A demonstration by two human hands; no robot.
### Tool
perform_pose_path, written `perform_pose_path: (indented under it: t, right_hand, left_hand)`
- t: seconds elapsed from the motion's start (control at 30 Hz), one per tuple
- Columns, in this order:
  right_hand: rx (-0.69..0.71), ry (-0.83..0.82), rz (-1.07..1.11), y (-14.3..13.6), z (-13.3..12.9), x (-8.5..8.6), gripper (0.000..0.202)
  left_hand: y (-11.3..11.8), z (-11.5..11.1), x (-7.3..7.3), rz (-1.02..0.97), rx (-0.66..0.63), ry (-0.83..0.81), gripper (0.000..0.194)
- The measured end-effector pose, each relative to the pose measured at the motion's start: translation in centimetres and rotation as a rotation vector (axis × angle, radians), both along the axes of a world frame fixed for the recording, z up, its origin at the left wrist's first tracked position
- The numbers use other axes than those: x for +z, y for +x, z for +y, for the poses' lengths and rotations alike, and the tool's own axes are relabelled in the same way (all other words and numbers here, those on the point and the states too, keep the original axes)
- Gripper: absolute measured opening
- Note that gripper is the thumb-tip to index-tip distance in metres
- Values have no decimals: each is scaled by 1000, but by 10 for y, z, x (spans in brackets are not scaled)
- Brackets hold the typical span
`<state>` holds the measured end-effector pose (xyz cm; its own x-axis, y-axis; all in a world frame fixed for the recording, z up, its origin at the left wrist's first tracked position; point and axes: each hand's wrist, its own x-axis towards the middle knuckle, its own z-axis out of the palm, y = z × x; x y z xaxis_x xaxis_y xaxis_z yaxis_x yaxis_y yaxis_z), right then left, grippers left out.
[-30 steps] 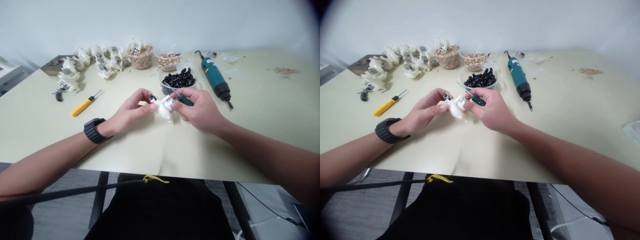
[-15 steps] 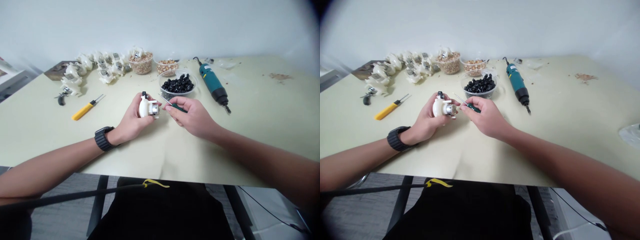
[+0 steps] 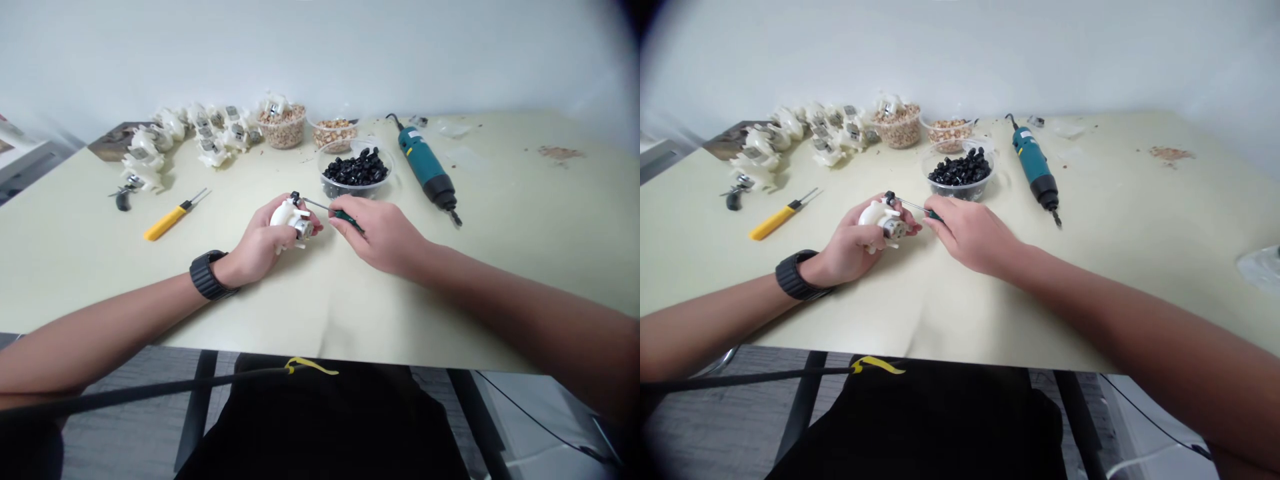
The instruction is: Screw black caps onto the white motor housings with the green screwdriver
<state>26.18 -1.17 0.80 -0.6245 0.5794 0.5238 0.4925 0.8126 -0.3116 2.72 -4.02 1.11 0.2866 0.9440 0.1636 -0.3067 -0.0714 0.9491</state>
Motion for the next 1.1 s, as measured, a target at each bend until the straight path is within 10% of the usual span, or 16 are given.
perform_pose_path:
  t: [1.1]
  right_hand:
    - [-158, 197, -295, -4, -13, 7, 48]
  left_hand:
    - [1, -1, 4, 15, -24, -124, 34]
